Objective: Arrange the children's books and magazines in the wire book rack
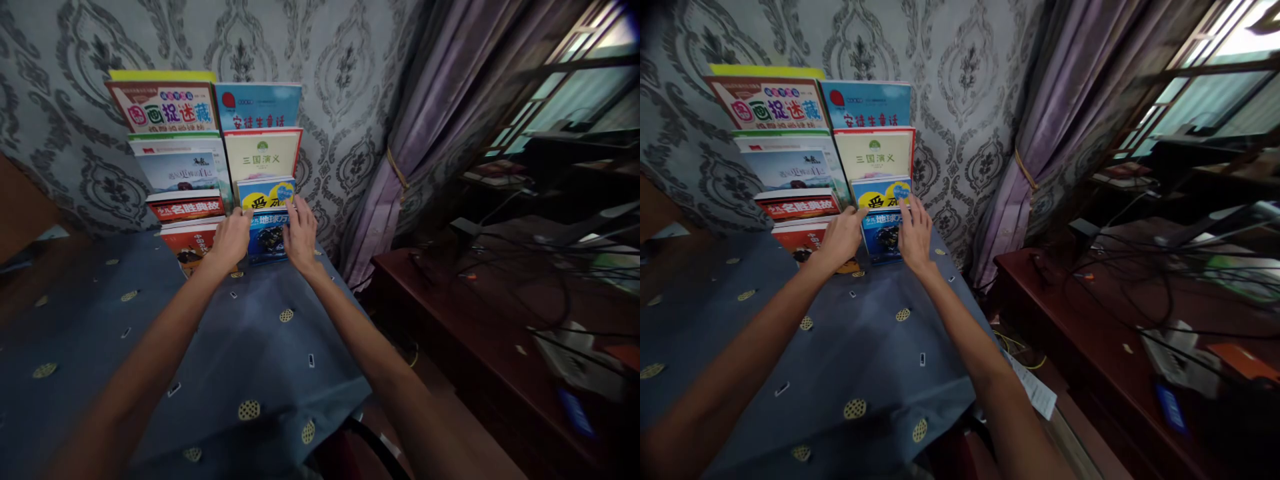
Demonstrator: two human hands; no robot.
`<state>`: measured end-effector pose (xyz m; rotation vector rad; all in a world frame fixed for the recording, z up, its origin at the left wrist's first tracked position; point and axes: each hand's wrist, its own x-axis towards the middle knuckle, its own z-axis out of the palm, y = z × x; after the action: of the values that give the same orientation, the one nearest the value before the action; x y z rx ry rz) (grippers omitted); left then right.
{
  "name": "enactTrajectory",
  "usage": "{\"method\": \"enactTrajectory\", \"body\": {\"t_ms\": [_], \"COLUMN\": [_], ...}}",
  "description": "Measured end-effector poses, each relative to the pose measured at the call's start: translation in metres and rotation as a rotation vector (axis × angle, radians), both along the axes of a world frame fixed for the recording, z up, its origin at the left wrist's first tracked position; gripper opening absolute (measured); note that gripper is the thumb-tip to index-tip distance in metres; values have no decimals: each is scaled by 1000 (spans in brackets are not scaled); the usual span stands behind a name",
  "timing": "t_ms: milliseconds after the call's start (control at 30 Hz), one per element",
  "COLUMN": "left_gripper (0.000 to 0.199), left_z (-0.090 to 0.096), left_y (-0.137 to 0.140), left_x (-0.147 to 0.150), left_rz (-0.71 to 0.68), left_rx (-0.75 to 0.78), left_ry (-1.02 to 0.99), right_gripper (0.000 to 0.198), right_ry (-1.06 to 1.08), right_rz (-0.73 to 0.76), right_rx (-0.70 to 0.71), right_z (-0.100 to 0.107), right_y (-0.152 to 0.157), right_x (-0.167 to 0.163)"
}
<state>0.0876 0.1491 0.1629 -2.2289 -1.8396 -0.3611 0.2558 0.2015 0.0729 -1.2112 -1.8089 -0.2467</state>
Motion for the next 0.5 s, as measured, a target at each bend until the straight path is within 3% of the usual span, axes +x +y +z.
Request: {"method": "enactTrajectory", "body": {"t_ms": [133, 500], "left_gripper": [50, 47], "left_z": [0, -5], "left_y": [0, 1], "left_x": [0, 4], "left_rz": [-12, 8], "left_rx": [-1, -18], "left_ry": [2, 9], "right_gripper": [53, 57], "right_ry": [-139, -81], "right_rz": [42, 75], "right_rx": [-77, -105], "right_z": [13, 9], "right_y": [3, 3], "right_x": [-10, -10]}}
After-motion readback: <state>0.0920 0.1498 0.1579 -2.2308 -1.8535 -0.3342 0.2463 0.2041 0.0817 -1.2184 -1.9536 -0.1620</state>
